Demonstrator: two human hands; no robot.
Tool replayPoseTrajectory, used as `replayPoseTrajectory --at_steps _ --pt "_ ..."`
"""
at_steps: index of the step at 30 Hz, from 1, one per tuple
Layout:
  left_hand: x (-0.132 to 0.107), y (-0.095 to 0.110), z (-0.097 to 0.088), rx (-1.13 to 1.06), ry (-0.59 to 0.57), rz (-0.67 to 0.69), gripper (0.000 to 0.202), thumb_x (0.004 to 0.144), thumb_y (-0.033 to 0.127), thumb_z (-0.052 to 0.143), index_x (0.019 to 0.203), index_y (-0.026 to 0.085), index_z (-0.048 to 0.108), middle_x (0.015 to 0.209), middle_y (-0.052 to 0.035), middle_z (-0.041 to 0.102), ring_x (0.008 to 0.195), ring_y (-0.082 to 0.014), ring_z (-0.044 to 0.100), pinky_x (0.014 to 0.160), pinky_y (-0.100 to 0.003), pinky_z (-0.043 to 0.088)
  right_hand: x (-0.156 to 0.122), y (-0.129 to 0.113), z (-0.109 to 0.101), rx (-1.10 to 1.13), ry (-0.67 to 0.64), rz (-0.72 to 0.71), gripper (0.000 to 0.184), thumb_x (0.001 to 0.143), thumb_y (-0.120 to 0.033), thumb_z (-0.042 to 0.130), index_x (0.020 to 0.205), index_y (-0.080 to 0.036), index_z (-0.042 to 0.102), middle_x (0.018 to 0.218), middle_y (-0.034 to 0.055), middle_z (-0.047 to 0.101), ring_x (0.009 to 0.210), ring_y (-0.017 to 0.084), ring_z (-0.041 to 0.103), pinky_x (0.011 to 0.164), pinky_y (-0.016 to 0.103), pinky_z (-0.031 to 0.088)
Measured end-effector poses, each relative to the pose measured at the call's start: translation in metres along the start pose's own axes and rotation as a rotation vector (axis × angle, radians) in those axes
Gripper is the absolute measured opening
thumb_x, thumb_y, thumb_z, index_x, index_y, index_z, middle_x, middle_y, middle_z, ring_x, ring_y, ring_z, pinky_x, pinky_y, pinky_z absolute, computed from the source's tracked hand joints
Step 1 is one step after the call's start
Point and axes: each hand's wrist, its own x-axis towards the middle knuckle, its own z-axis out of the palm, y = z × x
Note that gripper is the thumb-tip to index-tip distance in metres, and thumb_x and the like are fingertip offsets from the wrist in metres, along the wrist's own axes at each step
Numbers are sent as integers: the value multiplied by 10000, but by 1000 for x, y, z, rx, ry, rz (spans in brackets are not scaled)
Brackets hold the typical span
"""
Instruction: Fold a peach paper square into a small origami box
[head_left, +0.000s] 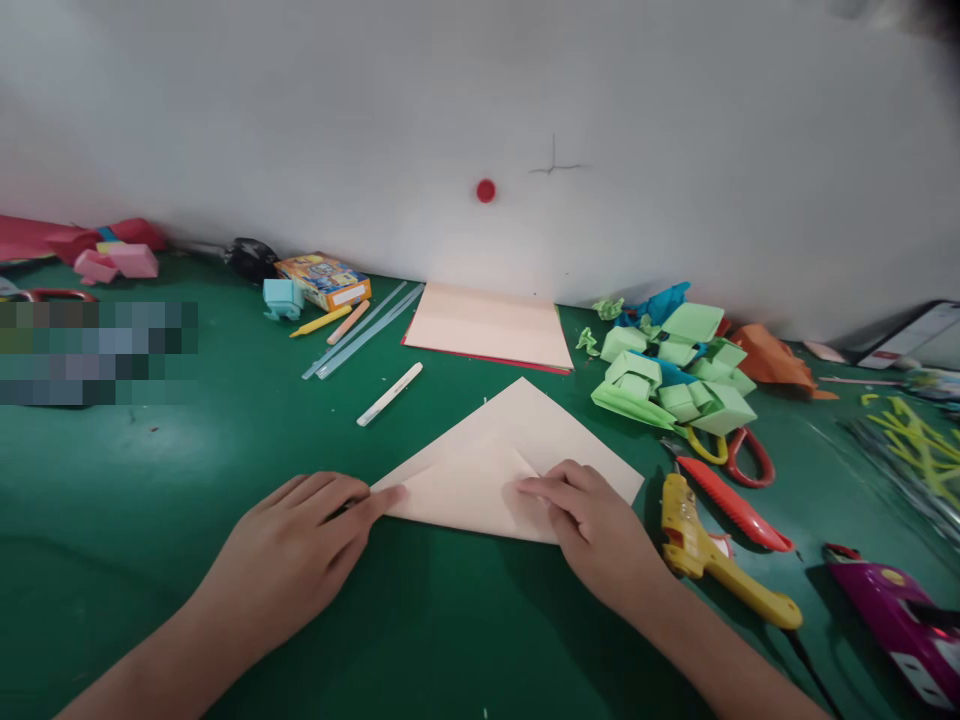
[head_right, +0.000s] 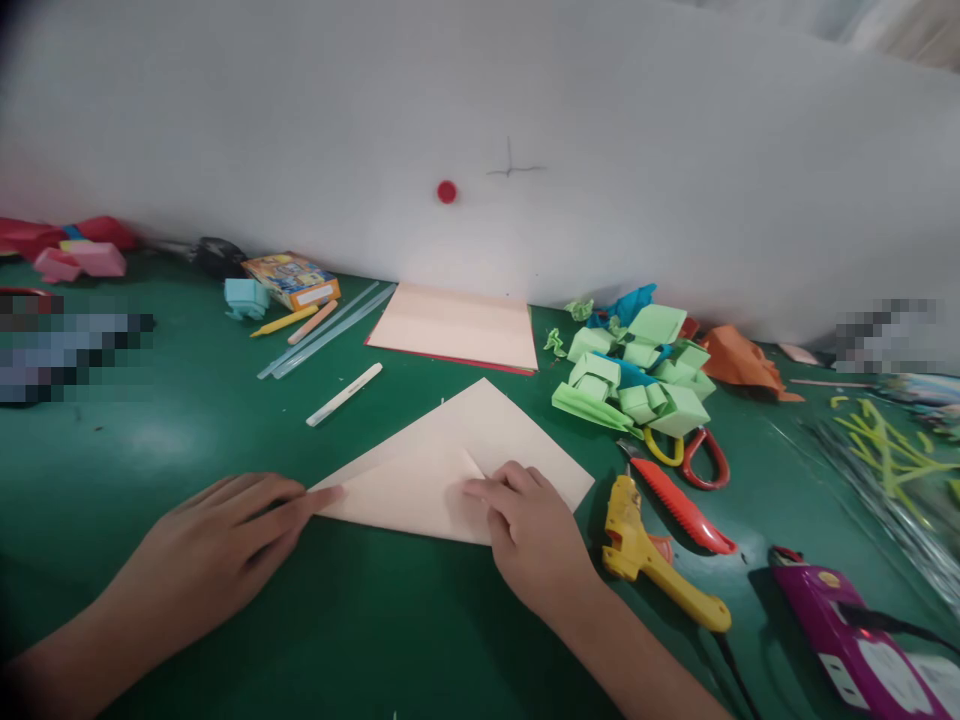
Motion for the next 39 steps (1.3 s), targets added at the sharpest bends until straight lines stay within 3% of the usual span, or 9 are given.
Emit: replayPoseTrajectory --at_steps 6,9,12,18,22,25,29,34,39 --pt "-3 0 2 28 -27 -4 327 1017 296 485 1242 333 719 1136 -55 718 963 -246 684 846 -413 537 3 -1 -4 -75 -13 -11 406 966 -169 417 1215 -286 715 1108 87 638 1035 277 596 831 438 570" --pt "-4 4 1 42 6 37 344 1000 238 495 1260 309 708 1285 -43 703 1163 -282 658 960 -443 534 4 -3 -6 -143 -17 -41 363 998 -282 457 1289 -285 674 1177 102 619 1057 293 581 830 451 569" --pt "-2 11 -2 8 -19 140 484 966 194 510 1441 255 584 1454 -40 619 1395 -296 518 1128 -461 469 4 -3 -7 -201 -23 -63 365 991 -315 483 1309 -289 662 1217 107 610 1057 297 577 799 436 571" --pt "-1 24 -5 -52 -158 252 654 975 207 500 1607 204 333 1621 -51 421 1484 -253 413 1240 -414 358 4 -7 -8 -262 -36 -49 386 1023 -326 424 1326 -285 659 1250 102 618 1072 289 576 811 435 565" --pt "-1 23 -5 -105 -212 219 690 970 209 506 1623 206 283 1658 -55 348 1512 -263 362 1245 -420 342 -3 -29 -7 -400 19 -97 497 1042 -434 399 1429 -186 587 1410 134 594 1236 371 506 996 577 469" --pt "1 22 -6 -167 -262 200 728 958 203 506 1635 212 238 1670 -62 321 1521 -268 342 1239 -442 351 -9 -49 -1 -417 -2 -217 611 1051 -509 373 1545 -157 451 1569 114 486 1391 360 418 1136 574 345" --pt "1 23 -6 -204 -285 148 741 951 217 509 1636 234 229 1664 -52 336 1516 -260 356 1233 -459 360 -9 -59 13 -400 -92 -306 672 1056 -558 330 1607 -173 340 1677 92 310 1526 329 271 1237 549 201" --pt "2 23 -5 -208 -270 166 730 944 256 545 1622 217 277 1649 -49 369 1505 -261 377 1239 -447 353 0 -54 24 -325 -170 -264 679 1049 -569 339 1609 -185 338 1687 71 288 1535 308 269 1231 495 282" --pt "2 12 -4 -172 -206 177 565 999 260 528 1554 241 429 1540 -35 536 1414 -232 513 1206 -415 410 3 -56 24 -310 -169 -229 614 1053 -519 343 1584 -215 394 1666 36 344 1516 298 313 1213 496 324"
